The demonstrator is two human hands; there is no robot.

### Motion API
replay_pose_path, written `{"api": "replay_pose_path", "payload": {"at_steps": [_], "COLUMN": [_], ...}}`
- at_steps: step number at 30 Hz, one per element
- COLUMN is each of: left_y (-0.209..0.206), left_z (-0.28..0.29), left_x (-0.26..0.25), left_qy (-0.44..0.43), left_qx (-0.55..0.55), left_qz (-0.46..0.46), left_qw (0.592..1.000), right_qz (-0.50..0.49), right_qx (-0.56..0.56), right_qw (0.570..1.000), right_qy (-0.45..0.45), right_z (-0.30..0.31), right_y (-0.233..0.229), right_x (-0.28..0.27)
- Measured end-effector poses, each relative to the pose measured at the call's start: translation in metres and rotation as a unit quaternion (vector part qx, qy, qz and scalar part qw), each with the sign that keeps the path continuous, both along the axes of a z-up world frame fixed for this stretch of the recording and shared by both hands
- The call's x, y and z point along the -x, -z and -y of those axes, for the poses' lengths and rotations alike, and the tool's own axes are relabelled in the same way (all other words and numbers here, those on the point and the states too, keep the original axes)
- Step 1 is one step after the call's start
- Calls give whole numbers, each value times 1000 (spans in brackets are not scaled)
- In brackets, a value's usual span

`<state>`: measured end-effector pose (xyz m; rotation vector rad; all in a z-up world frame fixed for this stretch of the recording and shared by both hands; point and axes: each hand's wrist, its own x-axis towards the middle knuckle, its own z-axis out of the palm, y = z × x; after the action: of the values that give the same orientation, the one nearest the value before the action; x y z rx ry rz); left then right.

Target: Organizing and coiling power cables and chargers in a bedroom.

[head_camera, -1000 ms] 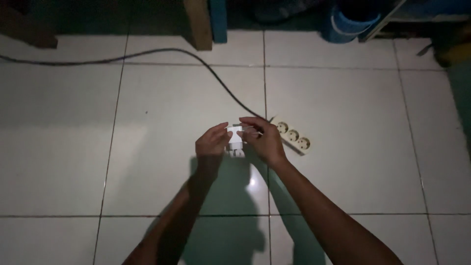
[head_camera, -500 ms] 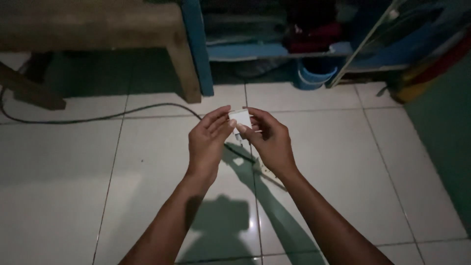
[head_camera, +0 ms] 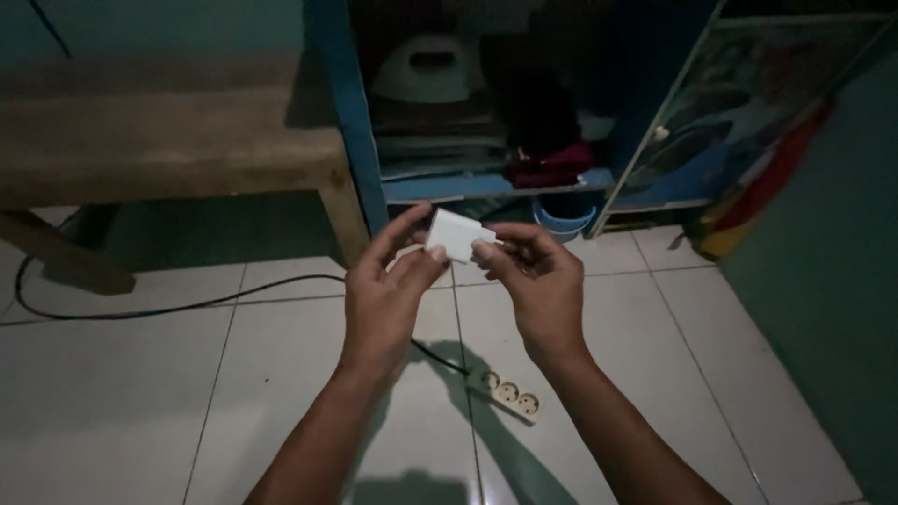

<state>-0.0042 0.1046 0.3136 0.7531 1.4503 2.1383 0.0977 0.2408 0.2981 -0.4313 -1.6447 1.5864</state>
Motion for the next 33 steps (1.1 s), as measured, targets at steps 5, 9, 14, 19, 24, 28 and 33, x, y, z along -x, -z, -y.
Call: {"api": "replay_pose_path", "payload": {"at_steps": [5,9,14,19,24,28,33], "left_y": [-25,-14,-16,-10,-9,-7,-1], "left_z": [24,31,34,36,35,38,40], "left_x": [-10,-12,-23,-24,-25,-28,-29], "left_qy": [5,15,-14,-41,-62,-60,-64], "left_qx": [154,197,217,214,244,239,241], "left_qz": [-136,-188,-221,-258,-266,-262,-246], "left_qw": [979,962,951,941,931,933,937], "right_qz": [28,49,50,52,25,22,52], "right_qx": [-27,-36,-13,13,29,27,20], "right_qw": [999,998,998,998,999,999,998], "right_qy": [22,21,30,35,11,10,16], "right_z": [2,-2,7,7,6,6,9], "right_y": [-16,-11,-13,-12,-14,-12,-14], "right_x": [-19,-30,-36,-38,-38,-39,-39]}}
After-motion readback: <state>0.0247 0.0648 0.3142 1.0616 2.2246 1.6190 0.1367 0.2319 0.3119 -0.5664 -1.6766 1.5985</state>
